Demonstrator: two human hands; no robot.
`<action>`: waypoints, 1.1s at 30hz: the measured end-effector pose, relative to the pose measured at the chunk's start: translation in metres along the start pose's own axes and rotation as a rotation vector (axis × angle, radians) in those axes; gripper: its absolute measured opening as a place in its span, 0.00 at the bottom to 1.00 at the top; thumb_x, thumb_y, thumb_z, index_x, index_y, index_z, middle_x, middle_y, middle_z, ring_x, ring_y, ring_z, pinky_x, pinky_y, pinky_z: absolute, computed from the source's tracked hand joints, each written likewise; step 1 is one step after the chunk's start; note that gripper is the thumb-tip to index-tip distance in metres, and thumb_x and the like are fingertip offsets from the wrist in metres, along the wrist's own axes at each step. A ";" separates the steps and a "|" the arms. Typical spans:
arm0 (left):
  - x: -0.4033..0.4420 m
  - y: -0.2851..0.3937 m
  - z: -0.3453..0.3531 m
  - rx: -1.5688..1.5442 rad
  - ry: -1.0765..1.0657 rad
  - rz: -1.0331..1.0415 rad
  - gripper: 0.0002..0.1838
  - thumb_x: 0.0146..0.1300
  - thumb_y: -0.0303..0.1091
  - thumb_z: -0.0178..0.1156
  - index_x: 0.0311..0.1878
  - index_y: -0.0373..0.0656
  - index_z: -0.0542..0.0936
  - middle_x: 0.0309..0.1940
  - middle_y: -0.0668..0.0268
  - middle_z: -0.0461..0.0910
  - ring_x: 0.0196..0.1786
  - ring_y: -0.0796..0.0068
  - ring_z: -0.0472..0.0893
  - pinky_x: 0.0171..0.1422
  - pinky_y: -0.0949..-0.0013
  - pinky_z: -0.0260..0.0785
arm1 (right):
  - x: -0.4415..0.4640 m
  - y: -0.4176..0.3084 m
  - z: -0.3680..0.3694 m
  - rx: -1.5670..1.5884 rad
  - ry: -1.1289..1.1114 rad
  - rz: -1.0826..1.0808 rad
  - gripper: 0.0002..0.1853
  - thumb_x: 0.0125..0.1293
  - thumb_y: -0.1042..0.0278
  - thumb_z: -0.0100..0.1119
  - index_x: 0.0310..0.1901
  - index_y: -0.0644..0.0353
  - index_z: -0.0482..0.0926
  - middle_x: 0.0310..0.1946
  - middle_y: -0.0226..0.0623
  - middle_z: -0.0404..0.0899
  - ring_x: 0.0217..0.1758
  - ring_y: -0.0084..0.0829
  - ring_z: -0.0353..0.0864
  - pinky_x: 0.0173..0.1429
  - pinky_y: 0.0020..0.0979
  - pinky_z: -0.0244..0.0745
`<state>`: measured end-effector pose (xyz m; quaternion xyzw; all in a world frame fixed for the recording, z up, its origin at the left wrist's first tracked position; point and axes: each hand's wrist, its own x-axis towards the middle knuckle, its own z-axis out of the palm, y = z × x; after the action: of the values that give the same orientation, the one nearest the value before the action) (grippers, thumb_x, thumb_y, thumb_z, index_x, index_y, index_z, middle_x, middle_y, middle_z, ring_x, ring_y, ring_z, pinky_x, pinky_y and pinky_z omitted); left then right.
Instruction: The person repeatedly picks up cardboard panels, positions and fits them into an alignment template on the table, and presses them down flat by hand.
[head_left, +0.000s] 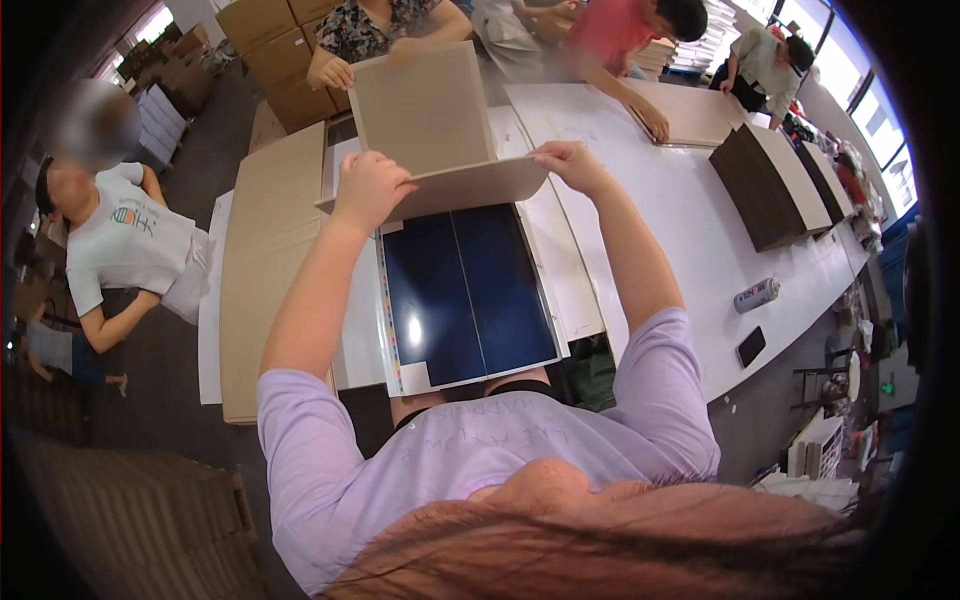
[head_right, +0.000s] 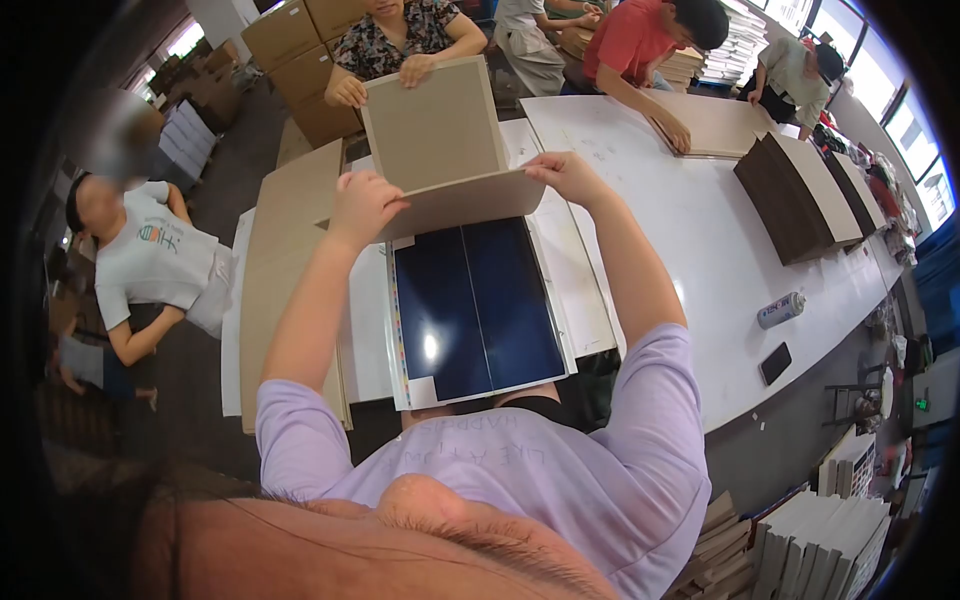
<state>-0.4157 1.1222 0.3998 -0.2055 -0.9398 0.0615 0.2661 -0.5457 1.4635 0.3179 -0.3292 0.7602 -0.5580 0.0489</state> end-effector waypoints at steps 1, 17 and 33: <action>-0.011 0.001 -0.005 0.012 -0.065 0.021 0.09 0.56 0.47 0.63 0.32 0.55 0.84 0.31 0.78 0.81 0.47 0.73 0.76 0.64 0.46 0.57 | -0.010 -0.001 0.003 0.003 -0.011 0.002 0.13 0.67 0.61 0.59 0.44 0.62 0.83 0.33 0.32 0.83 0.39 0.20 0.76 0.48 0.27 0.72; -0.162 0.078 0.006 -0.110 -0.251 0.016 0.15 0.57 0.41 0.63 0.48 0.50 0.80 0.43 0.70 0.83 0.52 0.74 0.80 0.68 0.47 0.58 | -0.121 -0.058 0.202 -0.831 -0.074 -0.356 0.16 0.62 0.66 0.50 0.52 0.52 0.76 0.46 0.31 0.83 0.50 0.32 0.83 0.58 0.39 0.73; -0.303 0.100 0.054 -1.417 -0.061 -1.054 0.28 0.70 0.29 0.52 0.72 0.43 0.60 0.56 0.60 0.77 0.52 0.74 0.80 0.60 0.68 0.69 | -0.247 0.058 0.140 0.375 0.071 0.450 0.30 0.70 0.63 0.54 0.70 0.59 0.59 0.51 0.40 0.79 0.49 0.30 0.82 0.44 0.29 0.75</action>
<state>-0.1741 1.0860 0.1873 0.1399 -0.7363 -0.6605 0.0446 -0.3172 1.4961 0.1426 -0.1176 0.6990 -0.6751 0.2047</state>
